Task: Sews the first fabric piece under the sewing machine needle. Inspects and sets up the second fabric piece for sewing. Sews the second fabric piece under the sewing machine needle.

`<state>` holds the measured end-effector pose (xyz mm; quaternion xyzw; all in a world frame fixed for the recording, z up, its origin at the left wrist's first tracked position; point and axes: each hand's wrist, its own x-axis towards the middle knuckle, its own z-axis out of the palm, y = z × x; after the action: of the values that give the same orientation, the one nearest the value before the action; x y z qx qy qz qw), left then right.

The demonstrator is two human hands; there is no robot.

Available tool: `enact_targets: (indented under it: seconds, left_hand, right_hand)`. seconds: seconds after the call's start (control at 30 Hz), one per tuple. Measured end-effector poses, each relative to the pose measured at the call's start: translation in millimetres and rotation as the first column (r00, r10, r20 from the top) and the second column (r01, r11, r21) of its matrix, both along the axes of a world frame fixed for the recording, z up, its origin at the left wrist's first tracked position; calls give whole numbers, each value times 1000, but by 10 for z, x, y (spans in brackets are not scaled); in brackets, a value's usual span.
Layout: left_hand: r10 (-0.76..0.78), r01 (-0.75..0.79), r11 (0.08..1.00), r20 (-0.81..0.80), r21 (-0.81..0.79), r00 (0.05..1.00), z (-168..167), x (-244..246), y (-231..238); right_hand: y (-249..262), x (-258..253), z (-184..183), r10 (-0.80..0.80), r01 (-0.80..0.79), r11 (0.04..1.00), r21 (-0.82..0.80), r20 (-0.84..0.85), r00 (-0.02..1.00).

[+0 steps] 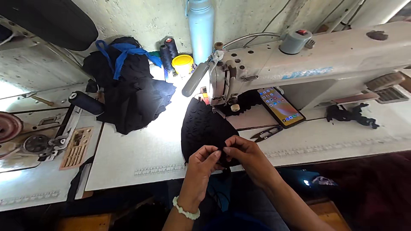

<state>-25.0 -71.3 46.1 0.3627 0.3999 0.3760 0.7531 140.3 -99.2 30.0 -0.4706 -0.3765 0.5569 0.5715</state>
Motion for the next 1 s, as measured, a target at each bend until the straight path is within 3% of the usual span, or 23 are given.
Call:
enact_targets:
  seconds: [0.1,0.3,0.47,0.63,0.73,0.8,0.93,1.0]
  left_hand:
    - [7,-7,1000,-23,19,1000,-1,31,-8]
    - [57,105,886,-331,452,942,5,32,125]
    - [-15,255,812,-418,525,908,127,59,575]
    - [-60,396,717,-516,574,855,-91,252,1198]
    - [79,471,547,-603,692,794,-370,347,1367]
    - [169,467,482,-602,741,781,-486,364,1351]
    - [297,443,490,-622,751,725,-540,308,1151]
    - [305,416,550,-638,725,707,-480,275,1117]
  right_hand:
    - [-1,-8,-5,-21,20,999,-26,-17,1000]
    - [12,-20,26,-71,68,997,31,121,990]
    - [45,-84,1,-143,131,989,74,190,971]
    - [-34,-257,-199,-199,135,978,157,542,817]
    - [-112,-356,-275,-186,110,982,154,695,695]
    - [-175,-425,-366,-236,94,970,225,768,595]
    - [-270,-459,-448,-317,71,944,323,825,467]
    - [-280,-450,-454,-322,63,942,330,831,453]
